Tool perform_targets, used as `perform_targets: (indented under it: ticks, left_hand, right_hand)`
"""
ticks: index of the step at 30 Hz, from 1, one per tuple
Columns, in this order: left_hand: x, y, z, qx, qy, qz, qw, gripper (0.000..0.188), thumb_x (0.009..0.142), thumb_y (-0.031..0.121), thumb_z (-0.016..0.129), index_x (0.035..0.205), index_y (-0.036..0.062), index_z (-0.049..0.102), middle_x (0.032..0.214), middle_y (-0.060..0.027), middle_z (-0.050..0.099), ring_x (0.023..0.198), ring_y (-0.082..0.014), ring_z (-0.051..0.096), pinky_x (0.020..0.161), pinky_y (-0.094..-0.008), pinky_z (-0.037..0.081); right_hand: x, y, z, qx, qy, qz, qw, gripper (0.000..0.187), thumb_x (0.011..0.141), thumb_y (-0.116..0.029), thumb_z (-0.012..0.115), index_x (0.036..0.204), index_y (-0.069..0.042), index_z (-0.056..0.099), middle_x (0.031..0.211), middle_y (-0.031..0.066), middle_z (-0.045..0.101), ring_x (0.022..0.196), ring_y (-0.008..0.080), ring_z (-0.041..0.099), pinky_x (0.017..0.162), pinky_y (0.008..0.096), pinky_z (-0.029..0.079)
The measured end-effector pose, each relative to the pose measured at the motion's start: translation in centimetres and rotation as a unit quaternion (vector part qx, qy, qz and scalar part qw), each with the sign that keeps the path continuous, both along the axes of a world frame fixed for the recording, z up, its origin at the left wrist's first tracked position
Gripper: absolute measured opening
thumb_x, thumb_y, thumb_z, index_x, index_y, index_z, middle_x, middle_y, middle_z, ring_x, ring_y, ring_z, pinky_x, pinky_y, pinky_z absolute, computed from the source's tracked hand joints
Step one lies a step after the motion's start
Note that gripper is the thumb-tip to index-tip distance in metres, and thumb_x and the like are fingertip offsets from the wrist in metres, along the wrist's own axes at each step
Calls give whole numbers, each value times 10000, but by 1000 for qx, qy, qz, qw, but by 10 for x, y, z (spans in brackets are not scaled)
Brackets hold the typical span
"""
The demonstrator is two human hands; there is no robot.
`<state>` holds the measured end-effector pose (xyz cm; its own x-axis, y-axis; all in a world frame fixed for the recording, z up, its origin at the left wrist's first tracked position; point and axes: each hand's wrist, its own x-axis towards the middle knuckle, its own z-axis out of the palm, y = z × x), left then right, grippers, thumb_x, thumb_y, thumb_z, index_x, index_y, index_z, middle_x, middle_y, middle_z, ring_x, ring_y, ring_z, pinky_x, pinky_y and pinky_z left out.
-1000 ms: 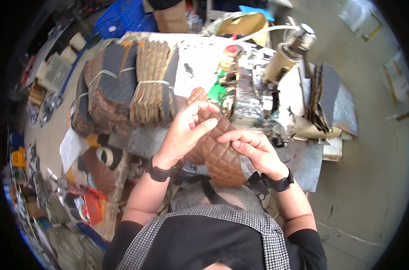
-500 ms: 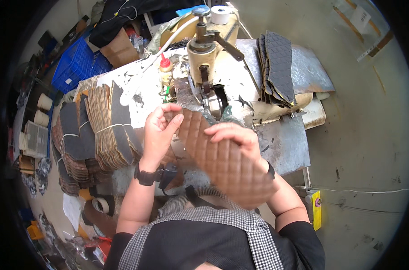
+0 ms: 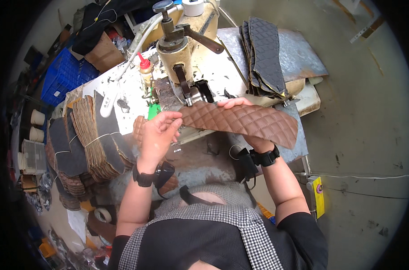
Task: Organizing, unbagging, and aligning padded shoe components at an industrial stitching workstation.
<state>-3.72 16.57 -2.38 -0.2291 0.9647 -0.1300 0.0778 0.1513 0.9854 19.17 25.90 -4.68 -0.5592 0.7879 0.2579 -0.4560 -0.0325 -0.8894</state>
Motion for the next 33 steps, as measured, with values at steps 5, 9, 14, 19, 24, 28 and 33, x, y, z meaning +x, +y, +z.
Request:
perform_targets:
  ticks: [5, 9, 14, 19, 24, 28, 33]
  left_hand:
    - [-13, -8, 1, 35, 12, 44, 998, 160, 885, 51, 628, 1025, -27, 624, 883, -59, 658, 653, -77, 590, 539, -198, 475]
    - [-50, -28, -11, 32, 38, 110, 993, 186, 899, 81, 616, 1052, -23, 630, 904, -53, 663, 700, -74, 593, 600, -204, 477]
    - [-95, -53, -56, -28, 190, 137, 972, 408, 854, 163, 688, 1159, -72, 556, 1034, -154, 641, 875, -200, 631, 762, -315, 509]
    - [-106, -60, -92, -178, 373, 133, 901, 788, 669, 248, 831, 1277, -57, 433, 1199, -275, 500, 1127, -399, 503, 967, -429, 418]
    - [-98, -55, -108, -183, 486, 140, 843, 885, 569, 193, 890, 1256, -96, 413, 1023, -220, 590, 957, -348, 603, 845, -386, 495]
    - [-95, -53, -105, -212, 355, 197, 889, 797, 561, 89, 874, 1211, -61, 439, 950, -165, 606, 921, -322, 607, 852, -379, 480]
    - [-77, -68, -66, -28, -7, 160, 987, 334, 704, -21, 662, 1028, -48, 586, 985, -130, 643, 902, -194, 622, 825, -316, 484]
  right_hand:
    - [16, -21, 29, 262, -134, -61, 954, 206, 891, -139, 580, 957, 42, 652, 1034, 135, 659, 994, 215, 608, 902, 314, 461]
    - [15, -31, 57, 298, -118, -188, 929, 211, 889, -172, 585, 974, -9, 689, 952, 98, 676, 917, 170, 620, 775, 293, 496]
    - [56, 32, 115, 82, -99, -317, 940, 151, 871, -120, 632, 952, 8, 633, 697, 7, 565, 561, 80, 524, 515, 218, 430]
    - [77, 121, 114, -67, -179, -269, 944, 108, 830, -60, 690, 907, -2, 641, 657, -13, 570, 512, 52, 505, 459, 192, 399]
    - [77, 138, 89, -89, -291, -262, 916, 231, 814, -105, 719, 990, 21, 641, 725, 7, 615, 551, 60, 525, 488, 194, 421]
    - [80, 106, 97, 12, -294, -330, 897, 351, 826, -166, 701, 1103, 26, 605, 805, 23, 616, 584, 65, 527, 505, 206, 417]
    - [67, 46, 114, 134, -267, -370, 879, 178, 864, -98, 645, 1015, -2, 646, 806, -29, 587, 591, 5, 469, 526, 169, 380]
